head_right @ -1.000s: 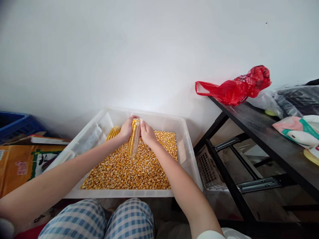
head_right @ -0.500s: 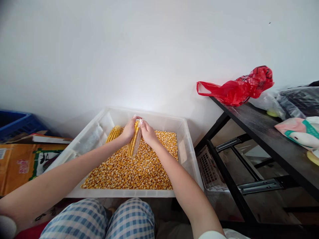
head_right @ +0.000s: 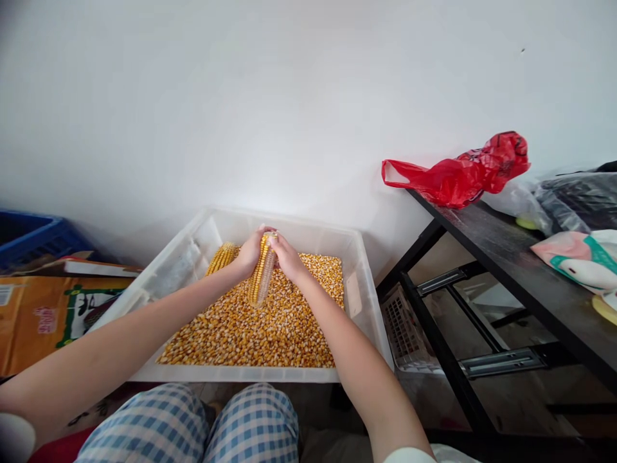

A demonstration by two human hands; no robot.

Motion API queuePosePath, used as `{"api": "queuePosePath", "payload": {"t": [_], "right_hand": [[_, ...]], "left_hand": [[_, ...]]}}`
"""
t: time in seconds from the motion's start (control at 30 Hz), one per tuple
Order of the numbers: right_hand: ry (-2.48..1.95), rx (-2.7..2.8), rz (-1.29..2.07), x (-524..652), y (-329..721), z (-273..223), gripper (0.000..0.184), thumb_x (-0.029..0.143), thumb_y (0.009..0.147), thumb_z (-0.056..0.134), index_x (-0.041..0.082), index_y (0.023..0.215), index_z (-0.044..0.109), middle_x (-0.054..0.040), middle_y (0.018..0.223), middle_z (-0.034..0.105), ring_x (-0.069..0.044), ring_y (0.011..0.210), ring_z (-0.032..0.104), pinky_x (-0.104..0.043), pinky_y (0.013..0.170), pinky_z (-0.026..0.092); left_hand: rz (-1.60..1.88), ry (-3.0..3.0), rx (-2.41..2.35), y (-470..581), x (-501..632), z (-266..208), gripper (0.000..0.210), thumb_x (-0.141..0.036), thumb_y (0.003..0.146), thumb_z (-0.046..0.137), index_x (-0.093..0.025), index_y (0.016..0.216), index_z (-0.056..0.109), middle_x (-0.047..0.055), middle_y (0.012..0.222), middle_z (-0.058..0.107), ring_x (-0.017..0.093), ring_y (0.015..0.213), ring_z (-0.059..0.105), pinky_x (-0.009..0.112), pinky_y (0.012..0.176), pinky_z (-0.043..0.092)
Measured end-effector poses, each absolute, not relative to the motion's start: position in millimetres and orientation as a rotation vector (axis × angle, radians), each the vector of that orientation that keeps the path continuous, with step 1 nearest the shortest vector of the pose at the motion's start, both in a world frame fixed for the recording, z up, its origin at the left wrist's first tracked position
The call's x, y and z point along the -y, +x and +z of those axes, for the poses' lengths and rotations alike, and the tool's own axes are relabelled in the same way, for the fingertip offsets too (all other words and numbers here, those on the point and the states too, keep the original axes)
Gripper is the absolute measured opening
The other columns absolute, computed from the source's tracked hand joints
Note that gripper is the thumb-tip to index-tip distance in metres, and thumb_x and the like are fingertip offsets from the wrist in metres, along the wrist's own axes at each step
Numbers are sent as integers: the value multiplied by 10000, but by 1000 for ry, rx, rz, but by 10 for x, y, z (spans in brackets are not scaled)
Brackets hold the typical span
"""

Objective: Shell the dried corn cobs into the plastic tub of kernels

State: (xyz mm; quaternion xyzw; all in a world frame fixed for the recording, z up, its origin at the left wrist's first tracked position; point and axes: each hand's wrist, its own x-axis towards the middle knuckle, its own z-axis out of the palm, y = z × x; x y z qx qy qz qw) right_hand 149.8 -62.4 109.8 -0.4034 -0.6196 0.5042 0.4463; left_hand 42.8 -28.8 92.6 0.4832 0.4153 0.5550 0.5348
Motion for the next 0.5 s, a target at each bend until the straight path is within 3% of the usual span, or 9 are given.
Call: {"api": "queuePosePath", "payload": {"t": [0.07, 0.23, 0.5], "right_hand": [[-1017, 1513, 1240, 623, 1478, 1091, 482, 524, 852, 308, 257, 1225, 454, -20, 999, 634, -159, 955, 587, -322, 813, 480], [-1104, 1555, 977, 575, 1435, 961, 513, 531, 759, 507, 249, 1186, 486, -30, 1028, 630, -170, 1018, 562, -325, 925, 410], [-1099, 1722, 948, 511, 1538, 913, 499, 520, 818, 415, 223, 1218, 432, -52, 1102, 594, -166, 1064, 535, -320, 948, 383]], "left_hand": [[1280, 1125, -934, 431, 289, 915, 406, -531, 812, 366, -193, 912, 567, 16, 708, 598, 172, 649, 572, 314, 652, 470], [1317, 1109, -913, 457, 248, 816, 391, -506, 806, 386, -165, 828, 575, 21, 699, 589, 159, 671, 562, 295, 701, 453], [1325, 1110, -942, 466, 258, 839, 349, -457, 798, 408, -172, 839, 606, 23, 778, 617, 171, 769, 566, 284, 765, 429]]}}
